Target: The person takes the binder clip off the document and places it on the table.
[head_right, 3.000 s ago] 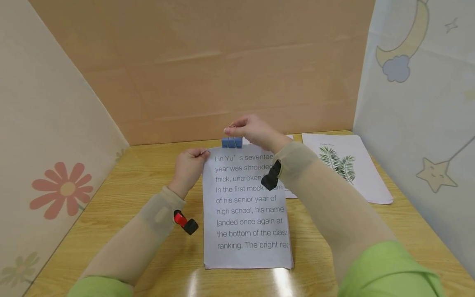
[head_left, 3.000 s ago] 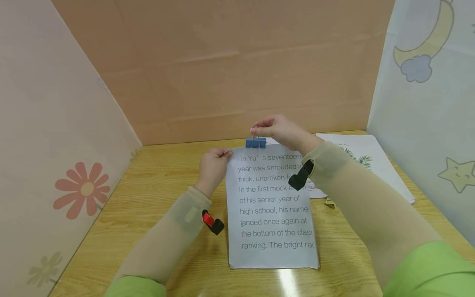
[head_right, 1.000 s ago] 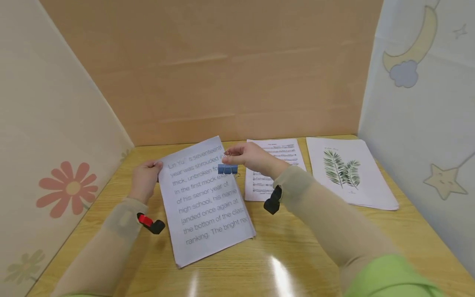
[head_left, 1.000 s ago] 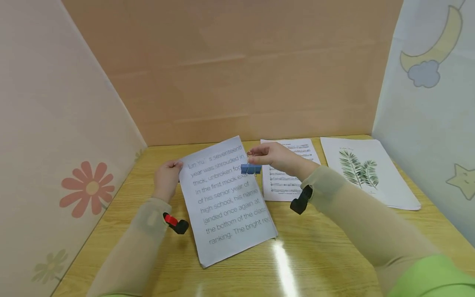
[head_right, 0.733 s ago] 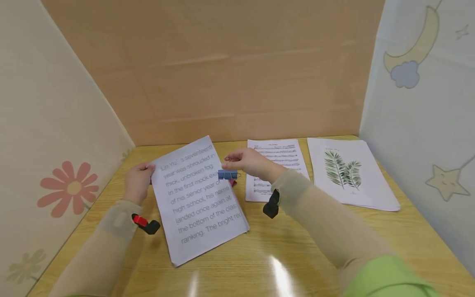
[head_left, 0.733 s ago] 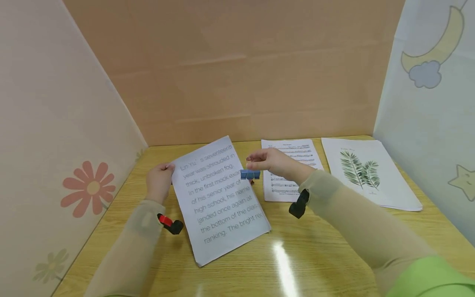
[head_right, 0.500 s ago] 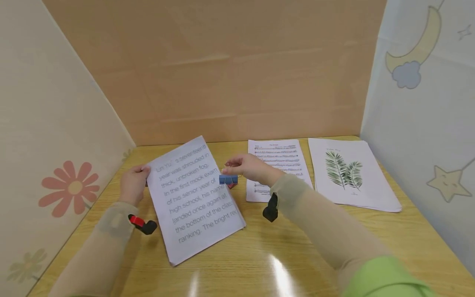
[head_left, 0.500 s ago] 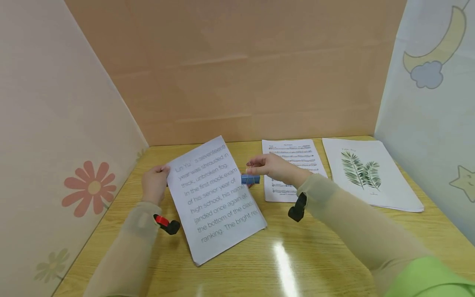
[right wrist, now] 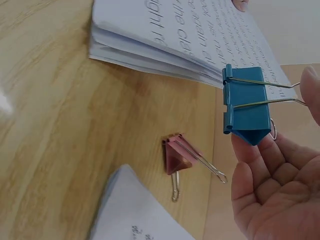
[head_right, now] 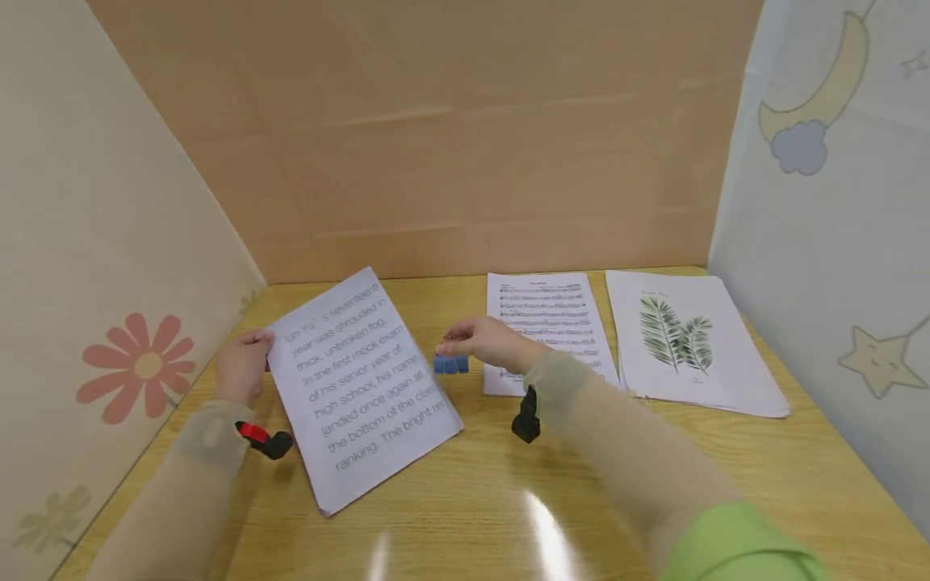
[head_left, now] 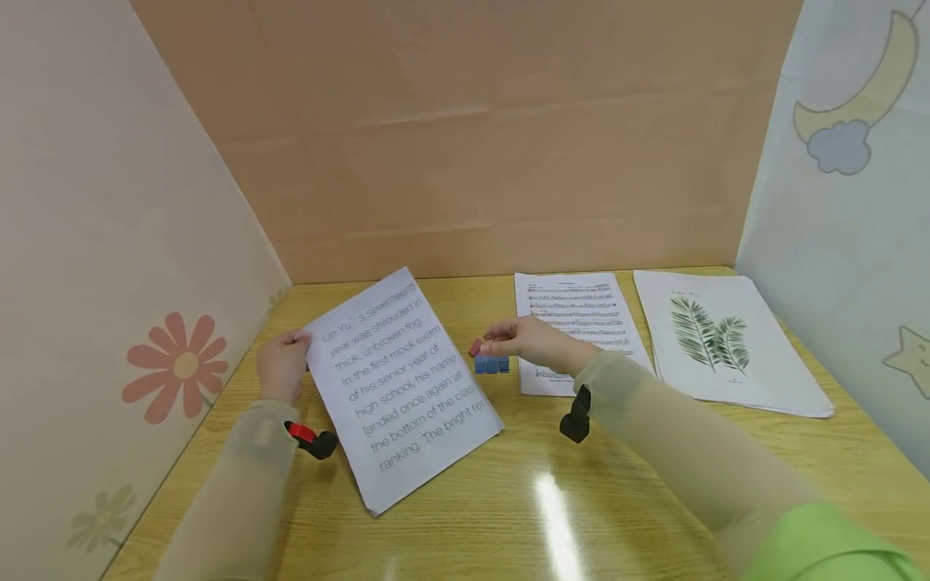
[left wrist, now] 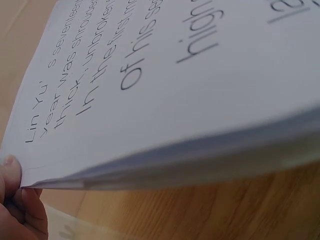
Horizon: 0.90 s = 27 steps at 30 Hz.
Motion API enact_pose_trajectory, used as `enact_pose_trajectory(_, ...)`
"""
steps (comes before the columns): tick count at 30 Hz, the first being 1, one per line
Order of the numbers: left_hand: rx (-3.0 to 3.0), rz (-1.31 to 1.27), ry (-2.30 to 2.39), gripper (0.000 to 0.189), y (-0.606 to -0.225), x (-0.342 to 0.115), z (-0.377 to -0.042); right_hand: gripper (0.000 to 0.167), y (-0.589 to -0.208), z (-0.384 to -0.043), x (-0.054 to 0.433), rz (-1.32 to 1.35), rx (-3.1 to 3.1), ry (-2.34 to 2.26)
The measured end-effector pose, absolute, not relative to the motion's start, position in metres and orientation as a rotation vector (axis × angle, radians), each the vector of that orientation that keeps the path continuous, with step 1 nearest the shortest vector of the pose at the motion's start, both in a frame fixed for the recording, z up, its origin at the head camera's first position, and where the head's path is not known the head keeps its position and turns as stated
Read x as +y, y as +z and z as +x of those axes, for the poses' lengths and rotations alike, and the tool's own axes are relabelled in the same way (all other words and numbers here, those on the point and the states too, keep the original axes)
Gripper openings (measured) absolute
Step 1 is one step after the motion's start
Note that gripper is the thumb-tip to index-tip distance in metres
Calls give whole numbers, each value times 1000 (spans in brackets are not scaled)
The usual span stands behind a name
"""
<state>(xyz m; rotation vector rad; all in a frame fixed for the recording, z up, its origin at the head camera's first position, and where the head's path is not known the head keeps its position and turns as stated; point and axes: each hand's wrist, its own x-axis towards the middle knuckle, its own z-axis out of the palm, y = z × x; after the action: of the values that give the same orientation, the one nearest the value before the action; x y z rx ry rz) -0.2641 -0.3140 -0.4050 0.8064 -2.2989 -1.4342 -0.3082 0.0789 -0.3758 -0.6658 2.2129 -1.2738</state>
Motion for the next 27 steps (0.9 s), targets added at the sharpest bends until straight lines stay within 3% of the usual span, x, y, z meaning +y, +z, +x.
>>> enact_pose_trajectory(3,-2300,823,-1437,41,-408,-321,-264,33,-382,-308,75,-691,2176,-1263)
enact_pose_trajectory(27,-2279,980,-1458,44,-430,-355,-262,59,-420,-312,48,-613,2391,-1111)
